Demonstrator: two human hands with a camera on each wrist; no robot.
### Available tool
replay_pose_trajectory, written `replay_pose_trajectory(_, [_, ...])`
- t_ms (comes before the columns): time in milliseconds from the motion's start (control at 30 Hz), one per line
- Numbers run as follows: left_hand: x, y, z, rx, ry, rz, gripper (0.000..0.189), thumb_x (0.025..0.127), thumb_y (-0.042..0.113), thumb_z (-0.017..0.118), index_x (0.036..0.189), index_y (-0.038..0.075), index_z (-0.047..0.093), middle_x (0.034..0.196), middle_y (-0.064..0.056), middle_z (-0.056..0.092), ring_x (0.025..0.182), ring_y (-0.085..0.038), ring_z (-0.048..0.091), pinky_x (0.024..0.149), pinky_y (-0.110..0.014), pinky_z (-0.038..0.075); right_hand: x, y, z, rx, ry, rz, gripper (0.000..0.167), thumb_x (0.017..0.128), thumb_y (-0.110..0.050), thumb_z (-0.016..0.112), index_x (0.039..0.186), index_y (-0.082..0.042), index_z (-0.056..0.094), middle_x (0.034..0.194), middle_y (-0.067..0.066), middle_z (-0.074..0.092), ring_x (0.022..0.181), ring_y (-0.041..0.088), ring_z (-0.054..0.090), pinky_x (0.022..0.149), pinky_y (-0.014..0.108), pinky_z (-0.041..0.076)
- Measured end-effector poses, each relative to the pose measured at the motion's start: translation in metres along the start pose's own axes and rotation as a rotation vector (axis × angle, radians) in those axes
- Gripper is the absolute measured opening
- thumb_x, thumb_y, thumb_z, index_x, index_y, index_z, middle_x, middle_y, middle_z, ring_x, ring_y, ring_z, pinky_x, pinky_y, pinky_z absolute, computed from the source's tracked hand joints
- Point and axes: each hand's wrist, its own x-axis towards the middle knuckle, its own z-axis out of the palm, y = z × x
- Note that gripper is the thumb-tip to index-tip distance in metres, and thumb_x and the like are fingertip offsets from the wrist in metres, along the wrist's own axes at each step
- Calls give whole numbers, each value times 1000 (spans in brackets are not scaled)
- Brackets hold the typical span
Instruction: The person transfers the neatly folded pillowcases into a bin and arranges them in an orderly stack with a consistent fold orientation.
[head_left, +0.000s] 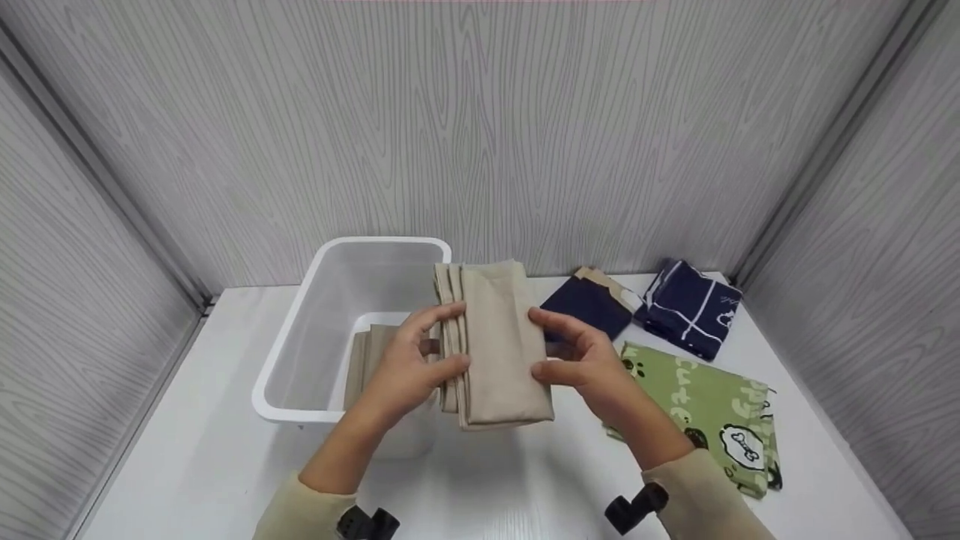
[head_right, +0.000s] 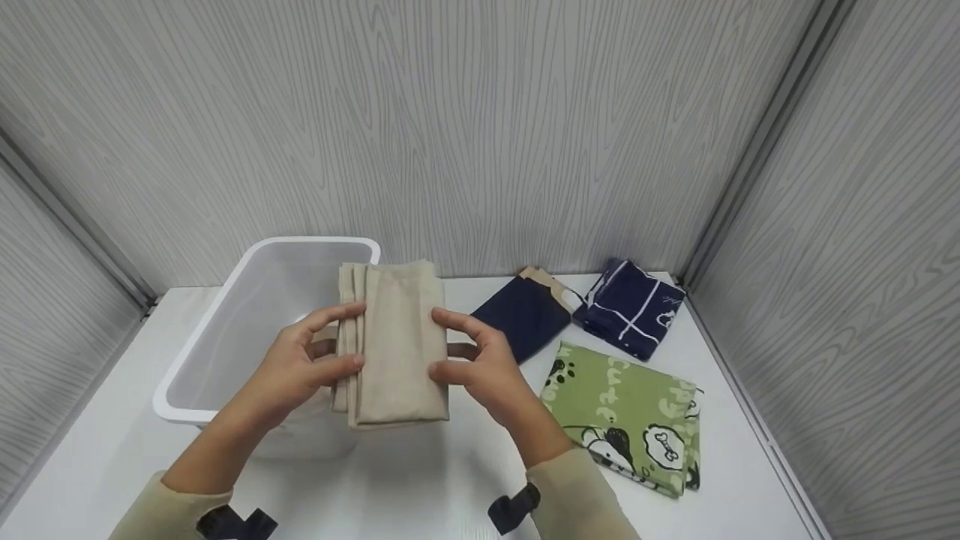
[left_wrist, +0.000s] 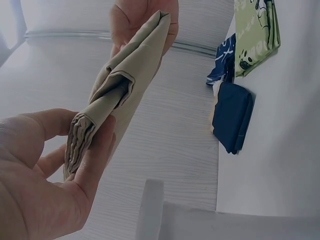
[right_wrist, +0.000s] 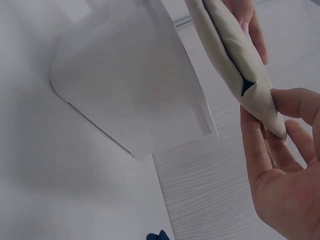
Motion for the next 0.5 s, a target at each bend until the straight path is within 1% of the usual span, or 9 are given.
replay_pose_trajectory(100, [-1, 3, -6, -3, 1, -21, 65, 80, -1, 74, 141, 11, 56, 142, -12, 46, 105, -33, 64, 75, -39, 60, 2, -1, 5, 18, -6, 3, 76, 76, 8, 75, 146, -6, 49, 145, 12, 49, 120, 27, 61, 85, 36, 58])
replay_pose_trajectory(200, [-2, 4, -12, -18, -11, -39, 66, 80, -2, 74, 142, 12, 55, 142, -12, 45, 106, -33, 64, 76, -40, 60, 5, -2, 9, 29, -20, 5, 76, 76, 9, 75, 146, -5, 49, 146, 13, 49, 120, 27, 61, 85, 37, 58])
replay_pose_trajectory(367, [-2, 4, -20, -33, -48, -41, 67, 81, -2, 73, 144, 10, 52, 142, -13, 44, 109, -33, 64, 78, -40, 59, 9, -2, 13, 44, -53, -3, 77, 76, 9, 74, 147, -3, 46, 148, 15, 45, 118, 28, 62, 85, 38, 58])
replay_pose_trajectory(500, [-2, 3, -26, -25, -56, -51, 67, 82, 0, 73, 144, 11, 51, 143, -12, 43, 111, -33, 63, 80, -40, 59, 12, -2, 17, 55, -64, -3, 77, 76, 9, 73, 147, -3, 46, 148, 15, 44, 117, 28, 63, 85, 38, 57])
